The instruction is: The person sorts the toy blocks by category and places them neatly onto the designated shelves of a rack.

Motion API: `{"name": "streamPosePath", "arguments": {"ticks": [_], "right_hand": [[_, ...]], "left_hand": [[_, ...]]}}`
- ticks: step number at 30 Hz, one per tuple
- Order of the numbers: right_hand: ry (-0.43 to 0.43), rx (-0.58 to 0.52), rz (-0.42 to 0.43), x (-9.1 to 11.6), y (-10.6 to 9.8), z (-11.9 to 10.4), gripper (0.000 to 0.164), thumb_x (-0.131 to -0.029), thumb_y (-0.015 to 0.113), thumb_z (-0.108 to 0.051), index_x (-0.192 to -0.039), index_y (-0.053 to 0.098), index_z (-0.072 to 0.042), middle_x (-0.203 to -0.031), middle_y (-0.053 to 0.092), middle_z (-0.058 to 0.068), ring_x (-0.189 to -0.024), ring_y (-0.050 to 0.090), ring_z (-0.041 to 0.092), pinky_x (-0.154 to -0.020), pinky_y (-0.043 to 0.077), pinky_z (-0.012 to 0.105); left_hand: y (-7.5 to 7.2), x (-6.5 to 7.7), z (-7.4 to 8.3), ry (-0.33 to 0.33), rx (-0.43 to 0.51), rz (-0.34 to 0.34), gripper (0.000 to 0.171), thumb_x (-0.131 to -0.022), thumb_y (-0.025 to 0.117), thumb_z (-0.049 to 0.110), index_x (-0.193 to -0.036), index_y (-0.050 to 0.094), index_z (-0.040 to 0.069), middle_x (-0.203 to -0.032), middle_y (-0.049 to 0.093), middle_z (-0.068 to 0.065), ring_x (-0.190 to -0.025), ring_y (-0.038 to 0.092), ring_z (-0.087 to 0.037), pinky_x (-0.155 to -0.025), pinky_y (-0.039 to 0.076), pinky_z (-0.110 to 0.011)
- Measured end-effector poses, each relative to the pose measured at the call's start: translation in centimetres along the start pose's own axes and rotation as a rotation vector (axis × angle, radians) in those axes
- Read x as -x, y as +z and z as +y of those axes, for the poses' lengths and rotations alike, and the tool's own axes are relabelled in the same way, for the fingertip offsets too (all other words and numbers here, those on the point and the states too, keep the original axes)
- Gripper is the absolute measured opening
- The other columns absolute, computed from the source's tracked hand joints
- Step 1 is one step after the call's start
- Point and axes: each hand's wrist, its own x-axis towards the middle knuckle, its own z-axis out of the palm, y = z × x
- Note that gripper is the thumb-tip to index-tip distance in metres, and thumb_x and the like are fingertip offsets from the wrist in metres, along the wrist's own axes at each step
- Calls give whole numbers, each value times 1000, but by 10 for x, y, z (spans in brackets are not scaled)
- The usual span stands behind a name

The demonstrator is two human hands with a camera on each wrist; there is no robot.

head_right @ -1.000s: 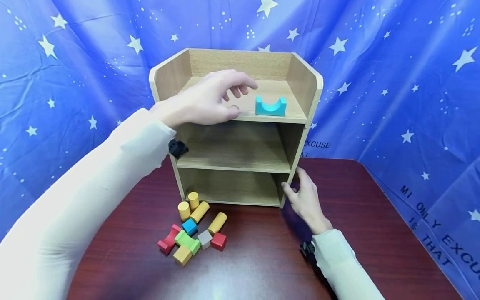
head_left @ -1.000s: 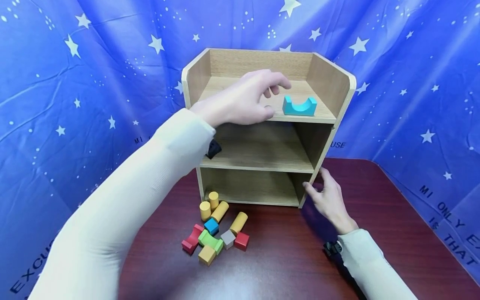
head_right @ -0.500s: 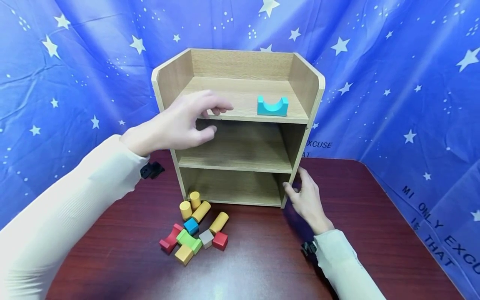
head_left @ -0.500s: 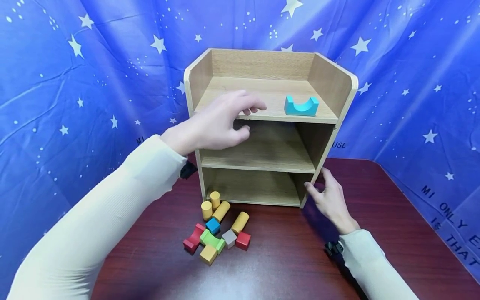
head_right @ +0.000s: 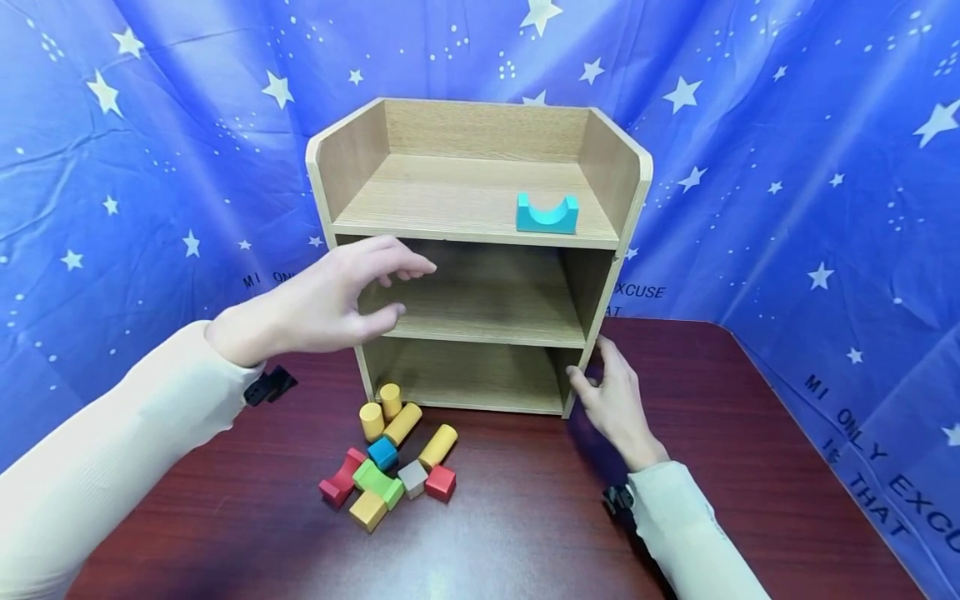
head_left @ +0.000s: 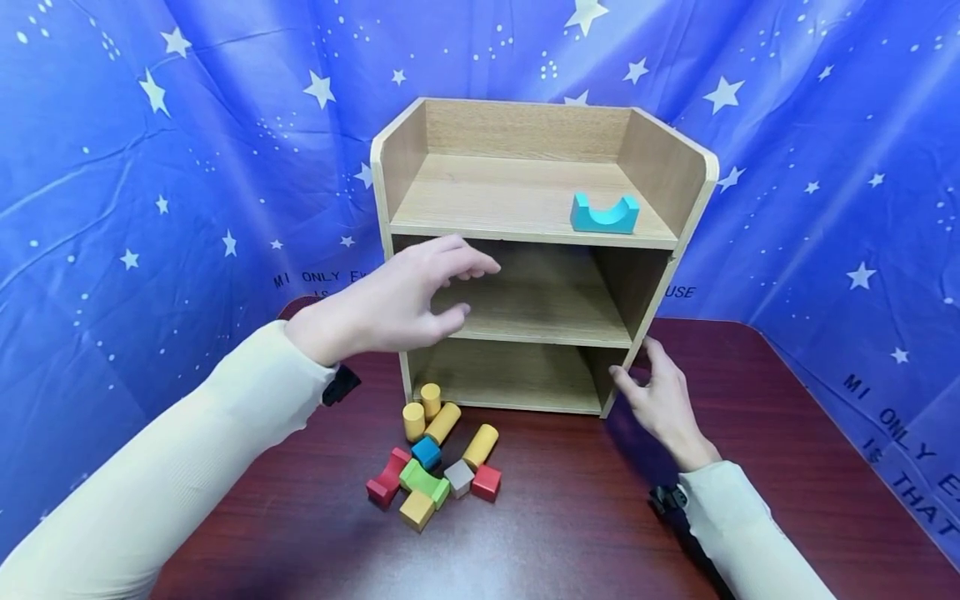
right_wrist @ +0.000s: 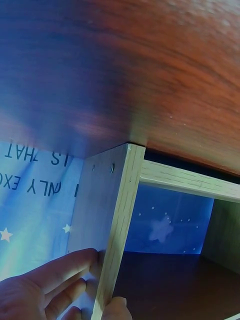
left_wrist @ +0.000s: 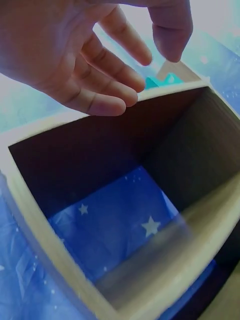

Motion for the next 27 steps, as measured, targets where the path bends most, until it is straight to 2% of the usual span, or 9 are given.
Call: {"name": "streamPosePath", "arguments": {"ticks": [15, 19, 22, 24, 27], "right_hand": [[-7, 6, 3, 0, 1, 1, 48, -84, 71, -11, -126, 51, -5, -107, 63, 14, -97, 62, 28, -69, 43, 4], [-5, -5, -6, 0, 1, 1, 48, -84, 71, -10, -127, 50, -4, -107, 62, 15, -97, 63, 28, -71, 54, 25], [-6, -12, -9, 0, 1, 0, 48, -84, 70, -9, -127, 50, -4, -107, 62, 15, -96, 63, 28, -72, 54, 42], [-7, -10, -5, 0, 1, 0, 48, -84, 70, -9, -127, 50, -4, -107, 62, 14, -96, 63, 27, -72, 54, 42], [-8, -9, 0, 0, 1, 0, 47, -83, 71, -9, -126, 51, -4, -106, 62, 14, -95, 63, 27, -71, 54, 26]], "left_hand": [[25, 42, -11, -69, -10, -70, 45, -83, 65, 12, -128, 56, 8, -118, 57, -2, -105, 55, -15, -89, 46, -33], [33, 53, -15, -106, -12, -89, 45, -84, 65, 13, -127, 57, 8, -119, 57, -3, -89, 56, -11, -82, 47, -29], [38, 60, -18, -133, -11, -98, 44, -84, 66, 13, -127, 58, 10, -118, 56, 1, -86, 53, -6, -80, 47, -27], [41, 65, -19, -141, -5, -96, 43, -84, 66, 13, -126, 58, 11, -117, 56, 3, -91, 52, -7, -82, 46, -28], [45, 71, -22, -155, 5, -95, 43, -83, 66, 13, -126, 58, 12, -115, 56, 5, -94, 52, -7, -80, 46, -27]]}}
